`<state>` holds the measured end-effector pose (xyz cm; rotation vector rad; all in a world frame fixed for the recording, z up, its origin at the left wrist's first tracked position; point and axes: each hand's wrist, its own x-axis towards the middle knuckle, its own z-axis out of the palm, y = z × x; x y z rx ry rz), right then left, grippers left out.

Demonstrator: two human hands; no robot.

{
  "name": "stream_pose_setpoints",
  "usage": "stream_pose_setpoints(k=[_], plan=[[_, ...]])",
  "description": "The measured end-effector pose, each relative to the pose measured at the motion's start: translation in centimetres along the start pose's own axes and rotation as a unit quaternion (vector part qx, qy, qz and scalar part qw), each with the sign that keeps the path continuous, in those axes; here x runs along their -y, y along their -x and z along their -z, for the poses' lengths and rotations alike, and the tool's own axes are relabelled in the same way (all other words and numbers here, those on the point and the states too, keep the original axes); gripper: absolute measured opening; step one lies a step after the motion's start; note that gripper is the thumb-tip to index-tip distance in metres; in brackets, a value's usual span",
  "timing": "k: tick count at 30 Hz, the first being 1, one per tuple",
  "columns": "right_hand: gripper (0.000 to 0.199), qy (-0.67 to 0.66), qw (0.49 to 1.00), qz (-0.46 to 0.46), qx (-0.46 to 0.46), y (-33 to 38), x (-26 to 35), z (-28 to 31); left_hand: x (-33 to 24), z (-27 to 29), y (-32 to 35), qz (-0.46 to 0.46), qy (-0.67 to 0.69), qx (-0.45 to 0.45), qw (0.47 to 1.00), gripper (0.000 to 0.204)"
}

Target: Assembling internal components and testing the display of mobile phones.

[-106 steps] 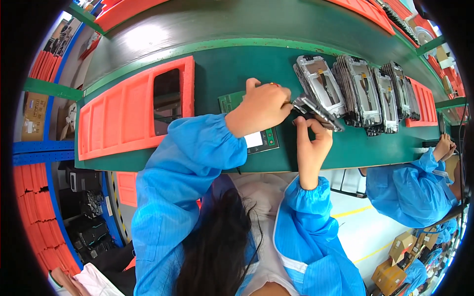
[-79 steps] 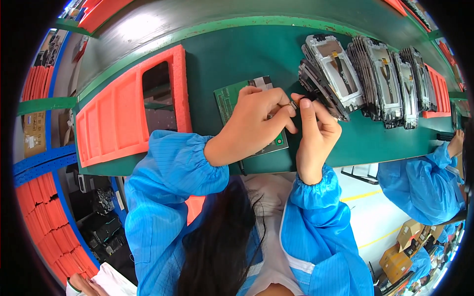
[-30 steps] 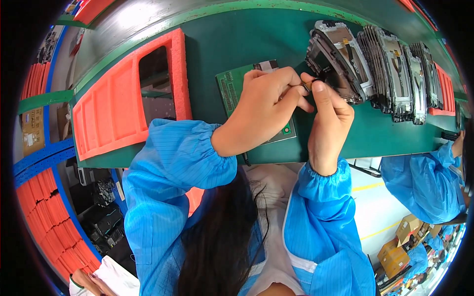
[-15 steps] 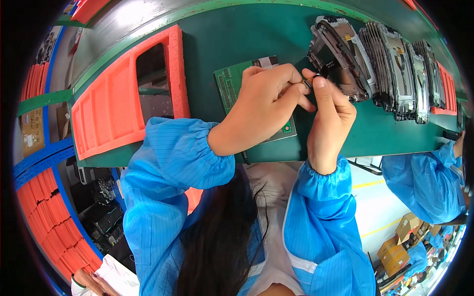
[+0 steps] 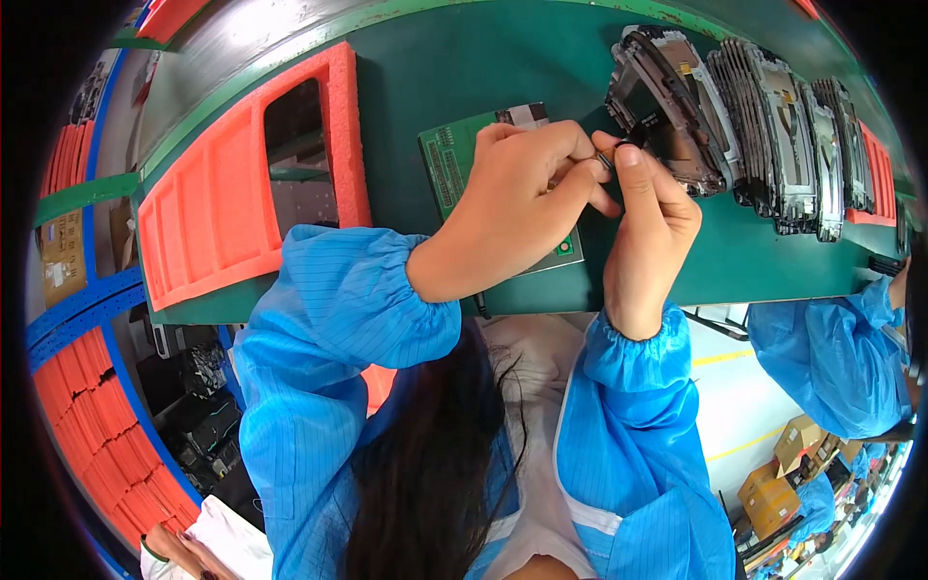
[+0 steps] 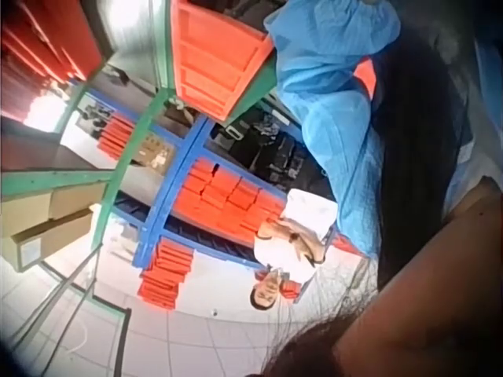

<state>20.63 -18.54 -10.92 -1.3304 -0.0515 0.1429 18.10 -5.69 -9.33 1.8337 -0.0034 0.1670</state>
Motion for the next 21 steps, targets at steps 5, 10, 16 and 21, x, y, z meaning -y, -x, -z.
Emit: stream_pose_setpoints(k=[5, 10, 16, 21], plan=[[0.015, -0.014, 1.0, -0.02, -0.013, 0.1, 0.0, -0.2, 0.0, 0.0, -0.1, -0.006, -0.013, 0.0, 1.0, 0.014], [0.015, 0.025, 1.0, -0.009, -0.007, 0.1, -0.2, -0.1, 0.6, -0.2, -0.1, -0.026, -0.032, -0.018, 0.999, 0.013], [0.014, 0.002, 1.0, 0.0, -0.003, 0.1, -0.1, 0.4, 0.4, -0.1, 0.0, -0.01, 0.004, -0.016, 1.0, 0.014], [0.013, 0.044, 0.998, -0.001, 0.04, 0.0, 0.3, 1.0, 0.5, -0.1, 0.2, 0.023, 0.054, -0.009, 0.998, 0.014]])
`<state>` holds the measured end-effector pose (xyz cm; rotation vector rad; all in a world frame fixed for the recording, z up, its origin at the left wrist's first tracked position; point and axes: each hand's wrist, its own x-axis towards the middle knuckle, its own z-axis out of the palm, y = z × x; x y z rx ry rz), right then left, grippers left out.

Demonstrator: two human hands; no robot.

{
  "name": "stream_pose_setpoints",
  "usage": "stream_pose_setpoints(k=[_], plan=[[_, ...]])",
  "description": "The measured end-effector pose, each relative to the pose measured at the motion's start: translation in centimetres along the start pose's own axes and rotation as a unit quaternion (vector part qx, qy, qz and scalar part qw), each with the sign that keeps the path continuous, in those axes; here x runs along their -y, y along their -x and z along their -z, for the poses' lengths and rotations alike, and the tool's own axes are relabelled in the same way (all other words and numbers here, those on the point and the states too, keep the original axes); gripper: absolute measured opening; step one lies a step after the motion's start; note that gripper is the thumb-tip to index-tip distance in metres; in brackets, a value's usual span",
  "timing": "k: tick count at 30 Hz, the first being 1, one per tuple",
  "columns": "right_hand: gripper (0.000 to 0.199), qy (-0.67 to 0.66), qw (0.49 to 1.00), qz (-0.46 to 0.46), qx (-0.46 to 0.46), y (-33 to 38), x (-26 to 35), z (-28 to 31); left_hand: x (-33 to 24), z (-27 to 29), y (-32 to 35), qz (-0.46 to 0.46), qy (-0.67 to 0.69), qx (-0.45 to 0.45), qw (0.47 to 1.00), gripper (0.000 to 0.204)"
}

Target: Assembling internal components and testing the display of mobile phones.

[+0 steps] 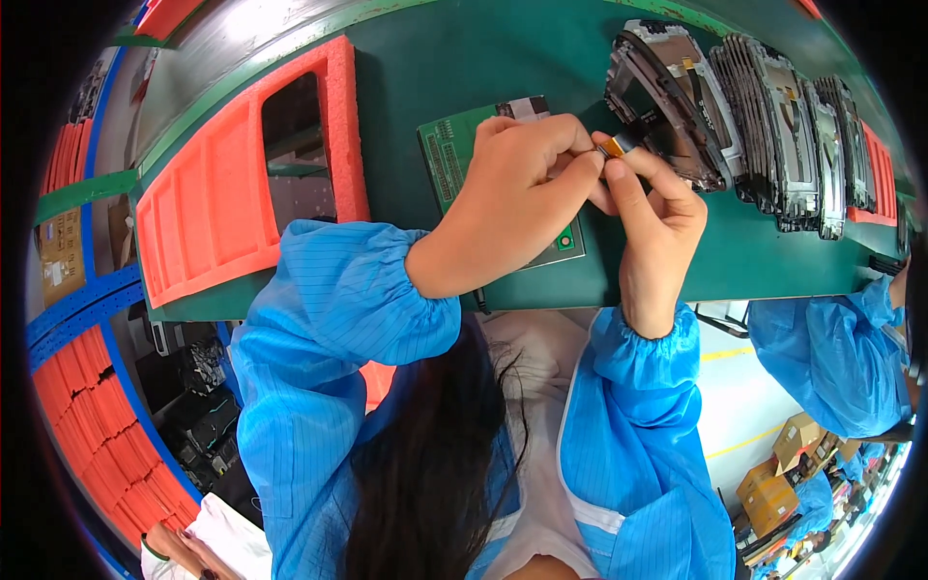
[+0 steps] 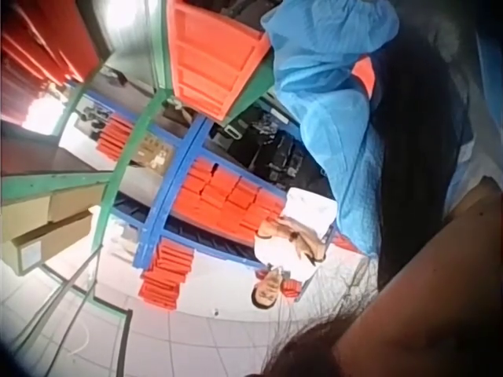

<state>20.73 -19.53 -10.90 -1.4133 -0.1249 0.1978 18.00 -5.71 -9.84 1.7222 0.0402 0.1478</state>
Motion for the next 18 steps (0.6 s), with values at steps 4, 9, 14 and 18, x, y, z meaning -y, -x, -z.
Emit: stream_pose_setpoints(k=[4, 9, 14, 18], plan=[[0.011, 0.026, 0.999, 0.017, -0.018, 0.1, -0.4, -0.1, 0.2, 0.2, 0.2, -0.021, -0.075, 0.012, 0.997, 0.013], [0.007, 0.125, 0.985, 0.099, -0.066, -0.1, -1.8, -0.9, 0.8, -0.2, 0.4, -0.085, -0.16, -0.01, 0.983, 0.011], [0.013, 0.168, 0.978, 0.114, -0.044, -0.2, -1.7, -0.4, 0.4, 0.3, 0.2, -0.097, -0.161, 0.017, 0.982, 0.013], [0.007, 0.066, 0.995, 0.078, 0.01, -0.4, -0.5, 0.2, -0.5, 0.9, 0.1, -0.019, -0.139, 0.067, 0.988, 0.01]])
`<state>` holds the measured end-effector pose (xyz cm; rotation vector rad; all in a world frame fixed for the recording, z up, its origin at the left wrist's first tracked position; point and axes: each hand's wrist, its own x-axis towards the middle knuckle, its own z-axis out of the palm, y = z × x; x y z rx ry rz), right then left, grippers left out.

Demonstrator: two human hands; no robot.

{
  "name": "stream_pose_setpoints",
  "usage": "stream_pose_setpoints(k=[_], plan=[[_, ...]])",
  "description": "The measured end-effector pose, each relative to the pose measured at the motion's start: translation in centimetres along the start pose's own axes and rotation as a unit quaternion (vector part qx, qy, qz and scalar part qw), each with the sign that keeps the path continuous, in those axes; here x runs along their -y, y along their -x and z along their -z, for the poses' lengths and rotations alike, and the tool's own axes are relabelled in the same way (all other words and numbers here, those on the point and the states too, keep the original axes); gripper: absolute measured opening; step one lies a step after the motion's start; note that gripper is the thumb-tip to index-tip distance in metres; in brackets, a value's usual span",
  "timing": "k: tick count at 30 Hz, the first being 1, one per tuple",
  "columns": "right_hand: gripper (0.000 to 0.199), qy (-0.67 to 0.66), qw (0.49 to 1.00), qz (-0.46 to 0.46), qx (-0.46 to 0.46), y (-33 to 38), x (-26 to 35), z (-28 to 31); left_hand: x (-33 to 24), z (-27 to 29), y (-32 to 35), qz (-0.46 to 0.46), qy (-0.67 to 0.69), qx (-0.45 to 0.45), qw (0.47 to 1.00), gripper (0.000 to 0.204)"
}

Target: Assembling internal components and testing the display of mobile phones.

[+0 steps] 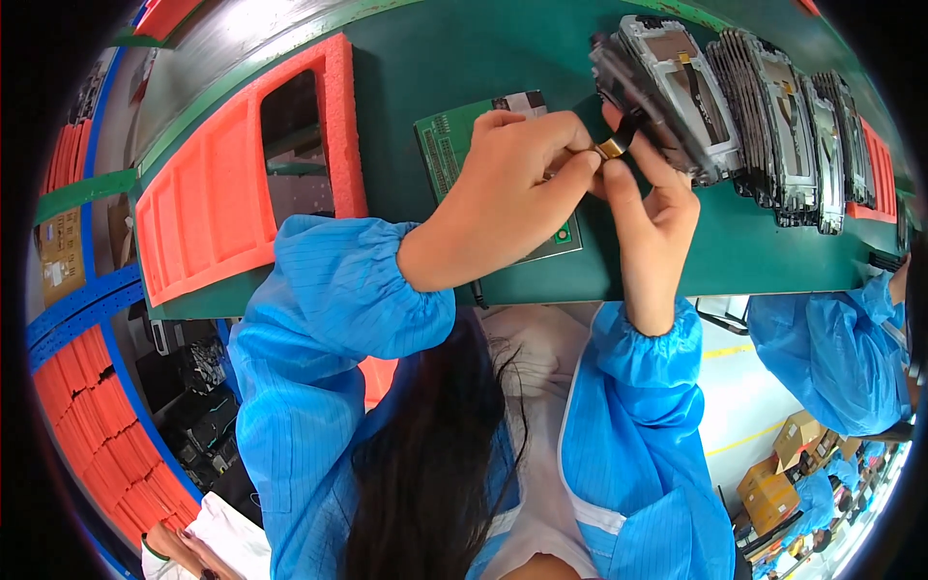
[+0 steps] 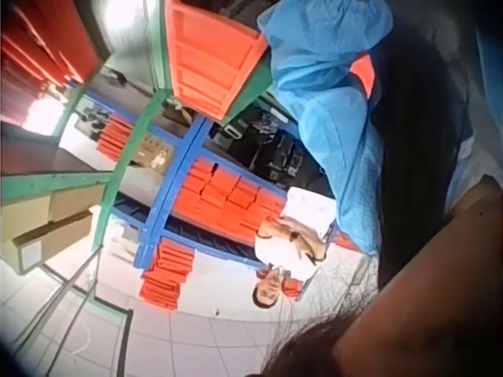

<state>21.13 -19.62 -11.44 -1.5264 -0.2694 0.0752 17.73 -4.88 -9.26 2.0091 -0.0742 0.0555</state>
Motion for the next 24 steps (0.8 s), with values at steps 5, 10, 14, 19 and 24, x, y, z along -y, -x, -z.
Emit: stream_pose_setpoints(k=[5, 10, 14, 19, 24], plan=[[0.008, 0.014, 0.993, 0.094, 0.074, -0.5, 0.5, 1.3, 0.6, 2.2, -0.3, 0.008, 0.124, 0.017, 0.992, 0.012], [0.014, 0.318, 0.881, 0.311, 0.164, -2.6, 3.5, 2.1, -0.9, 5.9, -0.7, 0.084, 0.298, -0.023, 0.951, 0.022], [0.03, 0.42, 0.784, 0.407, 0.21, -3.5, 4.4, 3.1, -2.3, 4.9, -1.2, 0.146, 0.374, -0.026, 0.916, 0.027], [0.037, 0.451, 0.797, 0.382, 0.123, -1.2, 2.9, 3.7, -2.7, 3.3, -1.3, 0.134, 0.379, -0.097, 0.911, 0.03], [0.037, 0.423, 0.842, 0.302, 0.148, 4.4, -0.3, 5.8, 0.6, 1.7, -1.9, -0.036, 0.385, -0.135, 0.912, 0.03]])
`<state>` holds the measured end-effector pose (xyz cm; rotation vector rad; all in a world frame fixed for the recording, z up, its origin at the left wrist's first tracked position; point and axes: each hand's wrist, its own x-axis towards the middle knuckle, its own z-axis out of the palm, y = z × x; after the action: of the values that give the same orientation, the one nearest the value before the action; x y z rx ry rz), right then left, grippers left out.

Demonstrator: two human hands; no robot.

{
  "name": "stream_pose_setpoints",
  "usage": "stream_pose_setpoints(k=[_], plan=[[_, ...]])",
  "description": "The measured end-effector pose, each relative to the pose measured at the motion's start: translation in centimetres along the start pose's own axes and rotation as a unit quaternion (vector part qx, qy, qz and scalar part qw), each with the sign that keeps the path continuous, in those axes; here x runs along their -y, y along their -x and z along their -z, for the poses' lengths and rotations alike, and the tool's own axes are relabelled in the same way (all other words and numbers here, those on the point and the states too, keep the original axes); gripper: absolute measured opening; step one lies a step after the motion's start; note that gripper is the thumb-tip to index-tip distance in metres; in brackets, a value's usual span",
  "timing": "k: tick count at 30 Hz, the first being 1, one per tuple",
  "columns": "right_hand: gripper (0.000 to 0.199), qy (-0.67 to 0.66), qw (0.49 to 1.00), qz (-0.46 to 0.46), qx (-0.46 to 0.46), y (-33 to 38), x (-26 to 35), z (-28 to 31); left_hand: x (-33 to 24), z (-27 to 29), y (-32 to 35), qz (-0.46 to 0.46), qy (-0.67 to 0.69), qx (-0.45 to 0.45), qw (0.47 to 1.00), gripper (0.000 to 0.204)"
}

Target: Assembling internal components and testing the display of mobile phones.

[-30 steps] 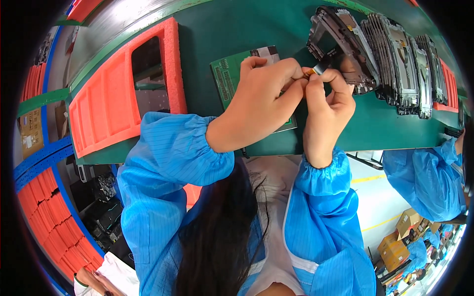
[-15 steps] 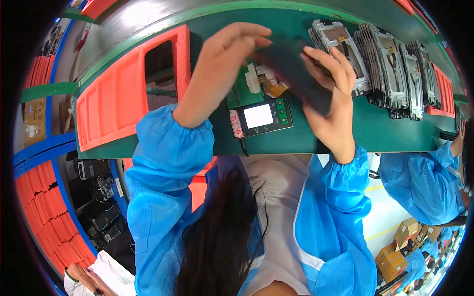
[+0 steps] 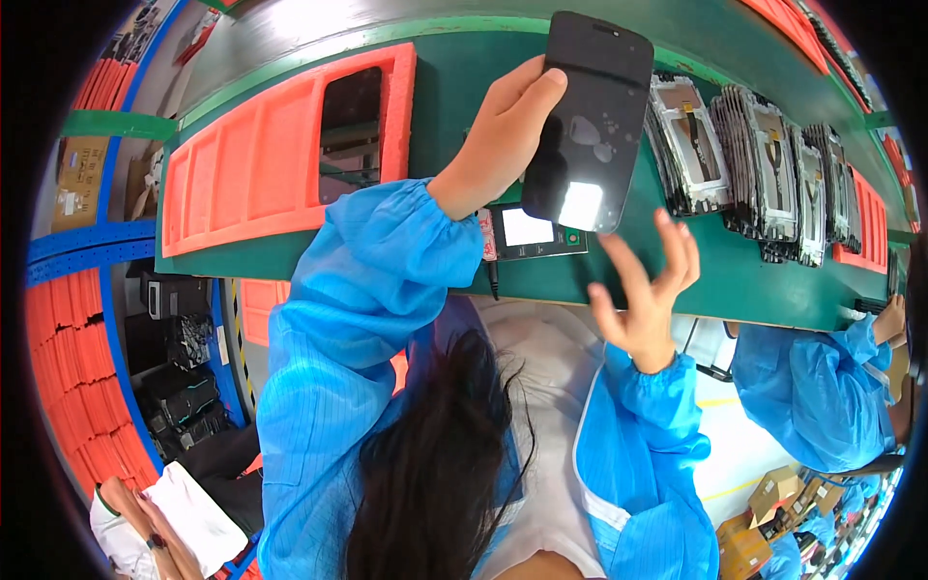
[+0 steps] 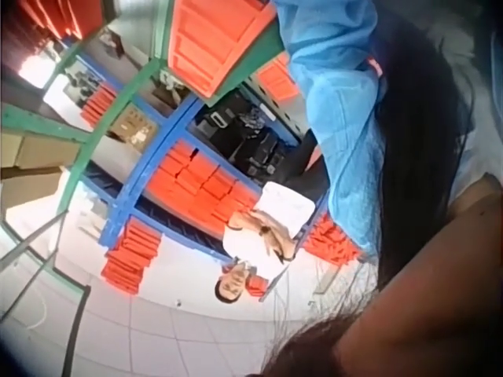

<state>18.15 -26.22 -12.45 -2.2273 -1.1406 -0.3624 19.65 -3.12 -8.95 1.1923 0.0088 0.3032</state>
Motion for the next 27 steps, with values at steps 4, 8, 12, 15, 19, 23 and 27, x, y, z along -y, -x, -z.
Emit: stream_pose_setpoints(k=[4, 8, 12, 15, 19, 23, 27], plan=[[0.043, 0.053, 0.997, 0.061, 0.004, 0.3, 0.7, -0.8, 0.9, 0.2, -0.2, -0.013, -0.032, -0.016, 0.999, 0.03], [0.042, 0.053, 0.996, 0.04, 0.059, -0.1, 0.9, -0.4, 0.8, 0.1, 0.0, -0.006, 0.002, -0.029, 1.0, 0.031], [0.043, -0.033, 0.999, 0.008, -0.024, 0.6, 0.3, -0.8, 0.7, 0.5, 0.1, 0.009, -0.007, -0.02, 1.0, 0.035], [0.044, 0.044, 0.996, 0.076, -0.002, 0.5, 0.4, -0.9, 0.9, 1.0, 0.0, 0.044, 0.004, -0.031, 0.999, 0.037], [0.042, 0.001, 0.998, 0.051, -0.027, 0.4, 0.3, -0.9, 0.7, 0.1, 0.2, 0.012, 0.026, -0.065, 0.997, 0.031], [0.042, 0.012, 0.998, 0.027, -0.052, 0.6, 0.7, -0.9, 1.0, 0.4, 0.4, -0.019, -0.009, -0.066, 0.998, 0.033], [0.042, -0.024, 0.996, 0.021, -0.079, 0.7, 0.3, -0.9, 0.9, 0.8, 0.3, -0.049, -0.043, -0.075, 0.995, 0.034]])
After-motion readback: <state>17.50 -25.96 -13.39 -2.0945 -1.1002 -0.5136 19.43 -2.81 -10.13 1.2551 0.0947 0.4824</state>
